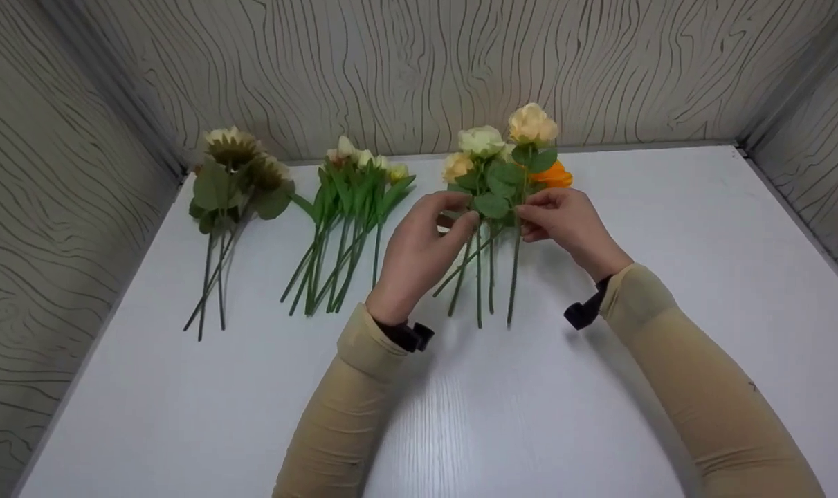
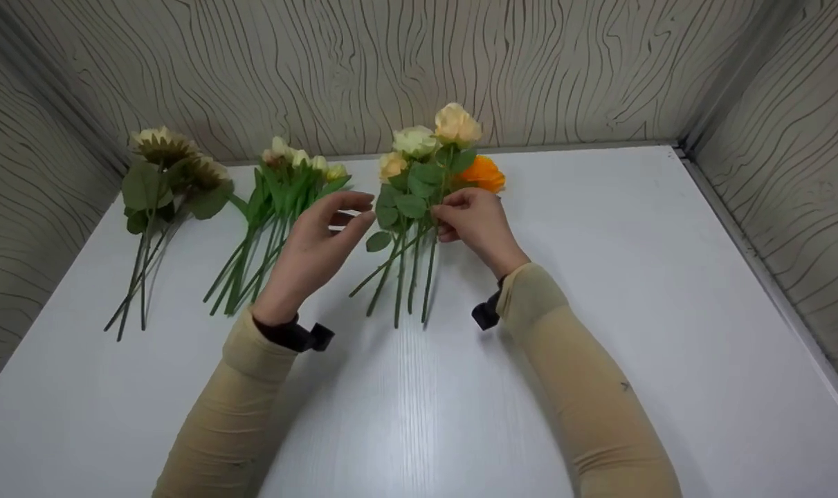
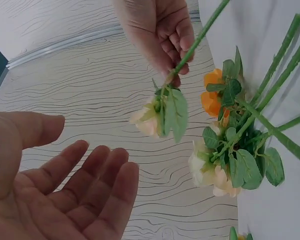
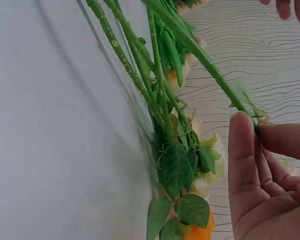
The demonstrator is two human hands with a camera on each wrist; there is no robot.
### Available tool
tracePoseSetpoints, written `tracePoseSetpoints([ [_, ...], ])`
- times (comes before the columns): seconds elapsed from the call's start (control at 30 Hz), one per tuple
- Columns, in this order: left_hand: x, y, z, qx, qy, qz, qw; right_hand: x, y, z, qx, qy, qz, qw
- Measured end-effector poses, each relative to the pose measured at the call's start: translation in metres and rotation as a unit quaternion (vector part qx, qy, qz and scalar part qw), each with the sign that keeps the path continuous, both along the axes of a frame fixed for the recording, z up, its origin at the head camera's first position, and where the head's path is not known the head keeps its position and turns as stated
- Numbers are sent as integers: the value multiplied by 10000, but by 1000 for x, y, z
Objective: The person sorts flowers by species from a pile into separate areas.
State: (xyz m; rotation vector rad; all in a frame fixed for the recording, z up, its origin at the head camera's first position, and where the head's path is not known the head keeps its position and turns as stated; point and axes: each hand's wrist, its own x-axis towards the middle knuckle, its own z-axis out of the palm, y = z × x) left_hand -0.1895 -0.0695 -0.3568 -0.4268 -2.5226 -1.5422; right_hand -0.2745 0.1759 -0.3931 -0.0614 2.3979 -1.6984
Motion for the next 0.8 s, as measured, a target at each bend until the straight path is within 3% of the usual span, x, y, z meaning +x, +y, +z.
tracePoseSetpoints([
  [0.17, -2, 5, -1, -101, -19, 3, 9999, -10, -2, -14, 212, -272, 32, 9994],
  [0.37, -2, 8, -3, -185, 9, -60, 9998, -11, 4, -27, 538, -482, 72, 9974],
  [0.8, -5, 1, -14, -496, -111, -106, 9987, 0, 26, -27, 503, -518, -22, 9974],
])
